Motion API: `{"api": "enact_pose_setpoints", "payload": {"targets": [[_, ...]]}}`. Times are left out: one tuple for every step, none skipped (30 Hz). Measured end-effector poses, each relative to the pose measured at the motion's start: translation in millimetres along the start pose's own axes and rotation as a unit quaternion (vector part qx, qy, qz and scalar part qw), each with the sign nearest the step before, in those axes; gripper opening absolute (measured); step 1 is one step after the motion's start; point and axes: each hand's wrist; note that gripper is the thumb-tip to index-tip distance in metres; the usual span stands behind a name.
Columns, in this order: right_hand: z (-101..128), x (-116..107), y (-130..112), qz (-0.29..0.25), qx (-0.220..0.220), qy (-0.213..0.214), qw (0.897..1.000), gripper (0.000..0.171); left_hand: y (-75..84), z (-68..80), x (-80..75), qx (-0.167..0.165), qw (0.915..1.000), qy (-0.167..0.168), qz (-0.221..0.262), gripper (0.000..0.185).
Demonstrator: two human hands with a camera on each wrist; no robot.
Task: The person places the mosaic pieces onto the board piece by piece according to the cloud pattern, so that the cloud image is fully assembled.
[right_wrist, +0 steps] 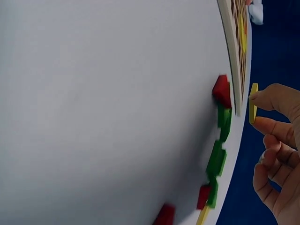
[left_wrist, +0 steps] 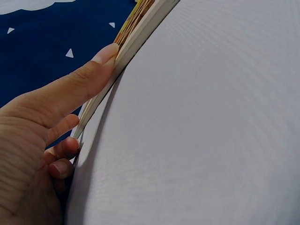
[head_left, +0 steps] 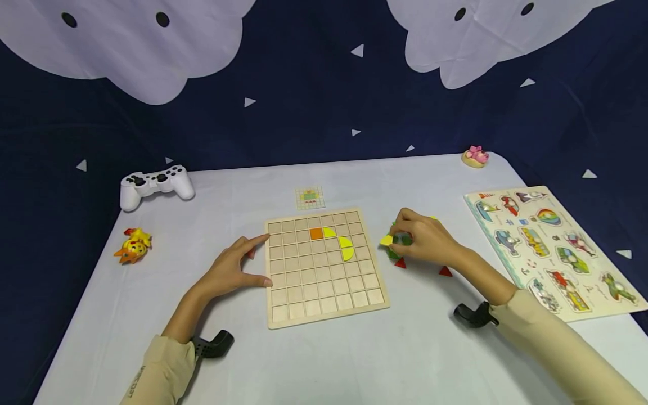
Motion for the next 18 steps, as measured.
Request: {"api": "enact_pose_setpoints", "payload": {"targets": [[-2,0,-2,-0.001,-0.005,0.001,1.000,0.020,0.0,0.1,0.0,0.001,1.0000,0.000,-0.001,0.102],[-5,0,-3,-0.002,-0.010,0.002,1.000,0.020,-0.2,0.3,-0.2,0.003,1.0000,0.001,0.000,0.102],[-7,1,-5,-0.002,-0.015,0.002,1.000,0.021,-0.4,0.3,-0.3,0.004,1.0000,0.001,-0.001,0.102],[-9,1,-6,-0.003,-0.019,0.002,1.000,0.020,-0.6,0.3,-0.2,0.006,1.0000,0.001,-0.002,0.102],[-11,1,-8,-0.004,-0.023,0.002,1.000,0.021,-0.5,0.3,-0.1,0.006,1.0000,0.001,-0.003,0.101],[-13,1,-9,-0.005,-0.026,0.000,1.000,0.020,-0.5,0.4,-0.2,0.005,1.0000,0.000,-0.004,0.101],[-15,1,-10,-0.004,-0.029,-0.002,1.000,0.020,-0.9,0.4,-0.1,0.005,1.0000,0.000,-0.004,0.101],[-16,1,-12,-0.003,-0.031,-0.004,1.000,0.020,-1.1,0.3,-0.1,0.005,1.0000,0.000,-0.004,0.101],[-18,1,-13,-0.003,-0.033,-0.007,0.999,0.020,-0.9,0.2,0.0,0.003,1.0000,-0.001,-0.004,0.101],[-19,1,-14,-0.003,-0.033,-0.012,0.999,0.020,-0.9,0.2,0.0,0.004,1.0000,-0.001,-0.004,0.101],[-20,1,-15,-0.002,-0.035,-0.016,0.999,0.020,-0.8,0.1,0.0,0.002,1.0000,-0.001,-0.004,0.101],[-22,1,-17,0.000,-0.037,-0.020,0.999,0.020,-1.0,0.0,0.0,0.003,1.0000,-0.001,-0.004,0.101],[-23,1,-18,0.001,-0.039,-0.024,0.999,0.021,-1.1,-0.1,0.1,0.004,1.0000,-0.001,-0.004,0.101],[-25,1,-20,0.002,-0.041,-0.026,0.999,0.021,-0.9,-0.1,0.0,0.003,1.0000,-0.001,-0.005,0.101],[-27,1,-22,0.003,-0.043,-0.028,0.999,0.021,-0.9,-0.1,-0.1,0.003,1.0000,-0.001,-0.005,0.101],[-28,2,-23,0.004,-0.047,-0.029,0.998,0.021,-1.2,-0.3,0.0,0.004,1.0000,0.000,-0.006,0.101],[-30,2,-24,0.004,-0.050,-0.028,0.998,0.021,-1.3,-0.4,0.1,0.003,1.0000,0.000,-0.007,0.101],[-31,2,-26,0.005,-0.054,-0.027,0.998,0.022,-1.3,-0.5,0.1,0.002,1.0000,0.000,-0.007,0.101]]}}
Point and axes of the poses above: each hand's wrist, its own z-axis away from the middle knuckle, its own x-axis out of the palm, y = z × x, and after that the axes turned 15 degrees about z, right-handed
